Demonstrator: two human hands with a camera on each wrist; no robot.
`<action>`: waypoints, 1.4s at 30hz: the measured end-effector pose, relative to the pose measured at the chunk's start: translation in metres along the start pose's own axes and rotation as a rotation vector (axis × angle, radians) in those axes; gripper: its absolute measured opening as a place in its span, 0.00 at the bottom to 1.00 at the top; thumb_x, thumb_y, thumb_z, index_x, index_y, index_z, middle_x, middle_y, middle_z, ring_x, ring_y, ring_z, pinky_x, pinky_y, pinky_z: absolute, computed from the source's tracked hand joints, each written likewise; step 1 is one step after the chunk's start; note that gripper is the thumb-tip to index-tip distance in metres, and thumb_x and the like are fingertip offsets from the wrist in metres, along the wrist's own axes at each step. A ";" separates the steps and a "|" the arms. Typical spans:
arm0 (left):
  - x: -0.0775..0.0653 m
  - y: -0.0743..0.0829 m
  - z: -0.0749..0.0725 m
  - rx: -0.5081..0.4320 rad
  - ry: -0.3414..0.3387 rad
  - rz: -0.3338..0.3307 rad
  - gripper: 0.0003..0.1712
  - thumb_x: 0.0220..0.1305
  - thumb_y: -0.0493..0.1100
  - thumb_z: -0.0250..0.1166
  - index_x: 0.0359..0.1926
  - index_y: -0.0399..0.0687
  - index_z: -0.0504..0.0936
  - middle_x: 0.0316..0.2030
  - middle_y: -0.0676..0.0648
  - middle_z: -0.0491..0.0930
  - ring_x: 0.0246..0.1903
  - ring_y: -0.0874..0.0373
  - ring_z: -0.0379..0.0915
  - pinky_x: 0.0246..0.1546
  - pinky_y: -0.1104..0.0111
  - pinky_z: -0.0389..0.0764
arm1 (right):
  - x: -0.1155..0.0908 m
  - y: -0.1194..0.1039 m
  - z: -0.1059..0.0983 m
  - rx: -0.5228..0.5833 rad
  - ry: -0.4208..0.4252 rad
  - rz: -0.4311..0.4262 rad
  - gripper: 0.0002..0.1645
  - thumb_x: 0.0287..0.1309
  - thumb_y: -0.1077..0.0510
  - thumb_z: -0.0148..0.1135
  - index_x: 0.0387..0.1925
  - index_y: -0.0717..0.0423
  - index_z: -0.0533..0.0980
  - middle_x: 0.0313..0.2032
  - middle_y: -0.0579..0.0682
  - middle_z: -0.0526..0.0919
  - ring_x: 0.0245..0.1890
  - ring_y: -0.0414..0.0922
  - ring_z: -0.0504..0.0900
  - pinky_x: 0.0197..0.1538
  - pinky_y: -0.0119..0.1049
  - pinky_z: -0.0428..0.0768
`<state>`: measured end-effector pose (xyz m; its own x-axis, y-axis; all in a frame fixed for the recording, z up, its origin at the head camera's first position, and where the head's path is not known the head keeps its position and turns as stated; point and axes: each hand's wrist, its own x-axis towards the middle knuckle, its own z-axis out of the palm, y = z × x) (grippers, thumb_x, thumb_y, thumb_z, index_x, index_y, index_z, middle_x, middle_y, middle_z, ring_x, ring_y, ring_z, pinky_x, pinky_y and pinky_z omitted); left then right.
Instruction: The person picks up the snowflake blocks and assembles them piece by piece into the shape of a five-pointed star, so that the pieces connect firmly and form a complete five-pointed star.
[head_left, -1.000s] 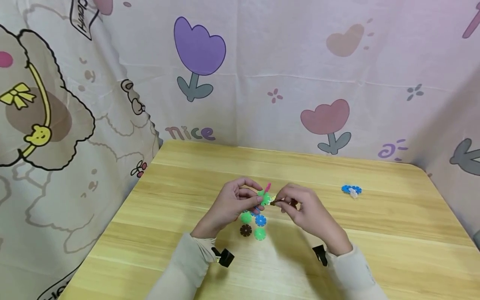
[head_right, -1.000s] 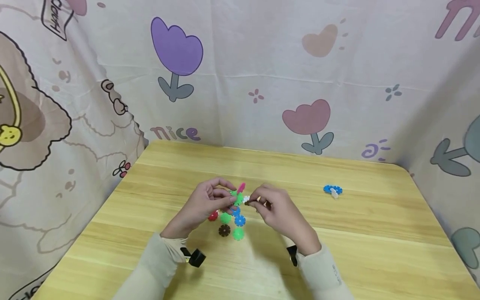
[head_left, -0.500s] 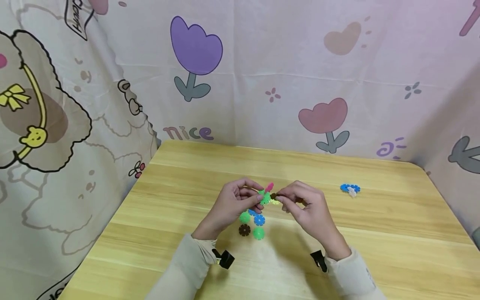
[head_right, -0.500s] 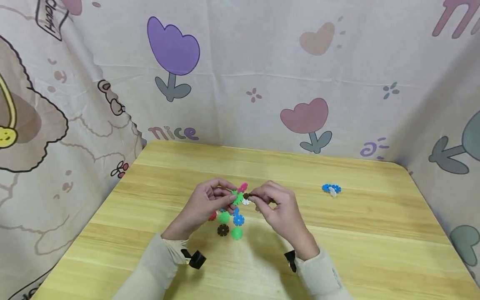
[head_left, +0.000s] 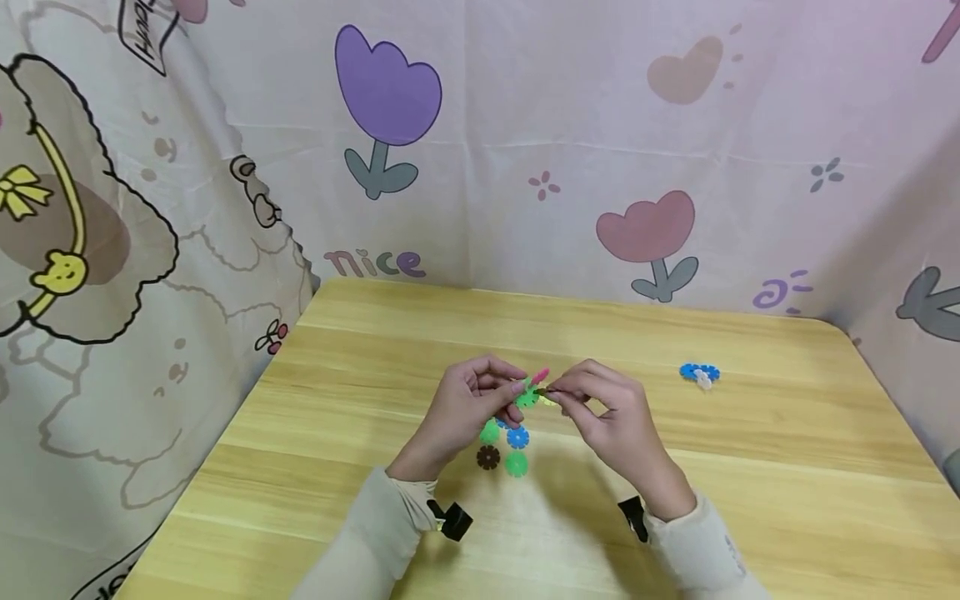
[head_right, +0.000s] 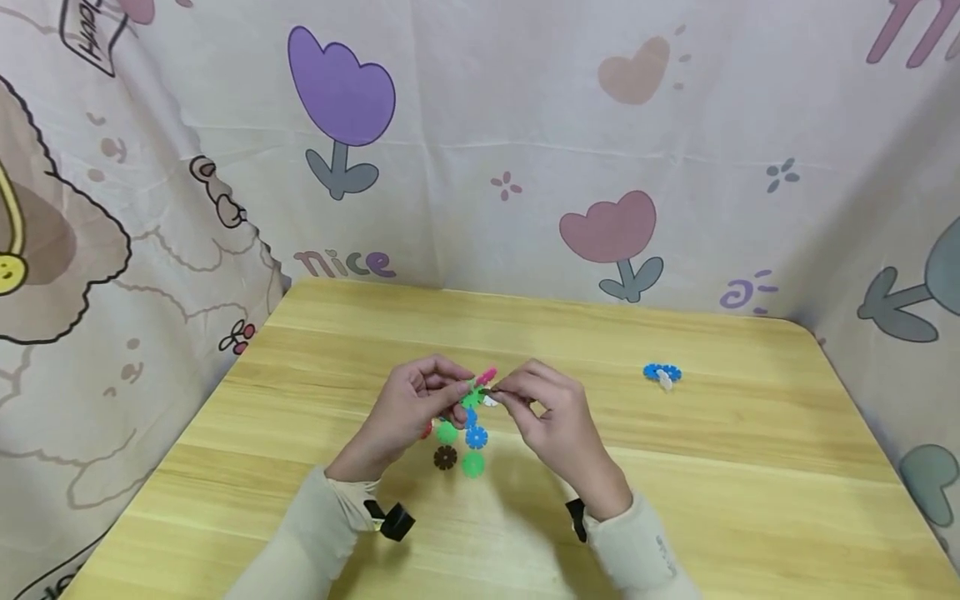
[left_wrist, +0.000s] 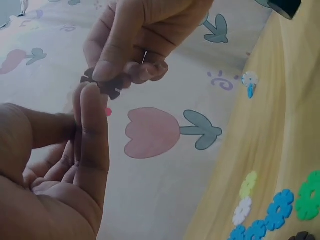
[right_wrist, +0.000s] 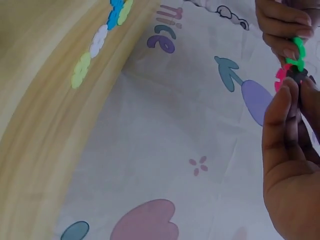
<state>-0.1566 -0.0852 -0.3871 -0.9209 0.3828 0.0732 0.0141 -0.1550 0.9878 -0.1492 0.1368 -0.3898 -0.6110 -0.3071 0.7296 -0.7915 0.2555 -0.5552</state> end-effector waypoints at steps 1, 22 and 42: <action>0.000 0.002 0.000 -0.008 0.008 -0.004 0.15 0.73 0.31 0.63 0.58 0.31 0.78 0.33 0.42 0.85 0.26 0.57 0.84 0.35 0.63 0.89 | 0.002 0.000 0.000 -0.009 0.007 -0.018 0.15 0.52 0.78 0.72 0.34 0.56 0.86 0.34 0.47 0.86 0.29 0.40 0.82 0.35 0.24 0.81; -0.007 0.009 0.017 -0.059 0.102 -0.028 0.10 0.71 0.32 0.67 0.44 0.23 0.82 0.30 0.40 0.87 0.25 0.58 0.85 0.33 0.65 0.89 | 0.006 -0.005 0.001 -0.097 0.061 -0.151 0.15 0.49 0.79 0.71 0.30 0.57 0.83 0.31 0.45 0.84 0.28 0.39 0.80 0.32 0.26 0.79; -0.001 0.001 0.006 -0.006 0.080 -0.020 0.09 0.70 0.34 0.68 0.44 0.29 0.85 0.31 0.35 0.85 0.26 0.57 0.84 0.33 0.65 0.89 | 0.003 -0.010 -0.026 -0.049 -0.174 0.090 0.14 0.57 0.73 0.73 0.42 0.56 0.83 0.34 0.42 0.84 0.30 0.36 0.82 0.36 0.27 0.83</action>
<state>-0.1531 -0.0803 -0.3849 -0.9492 0.3118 0.0421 -0.0065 -0.1533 0.9882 -0.1428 0.1575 -0.3715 -0.6763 -0.4339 0.5952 -0.7342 0.3322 -0.5921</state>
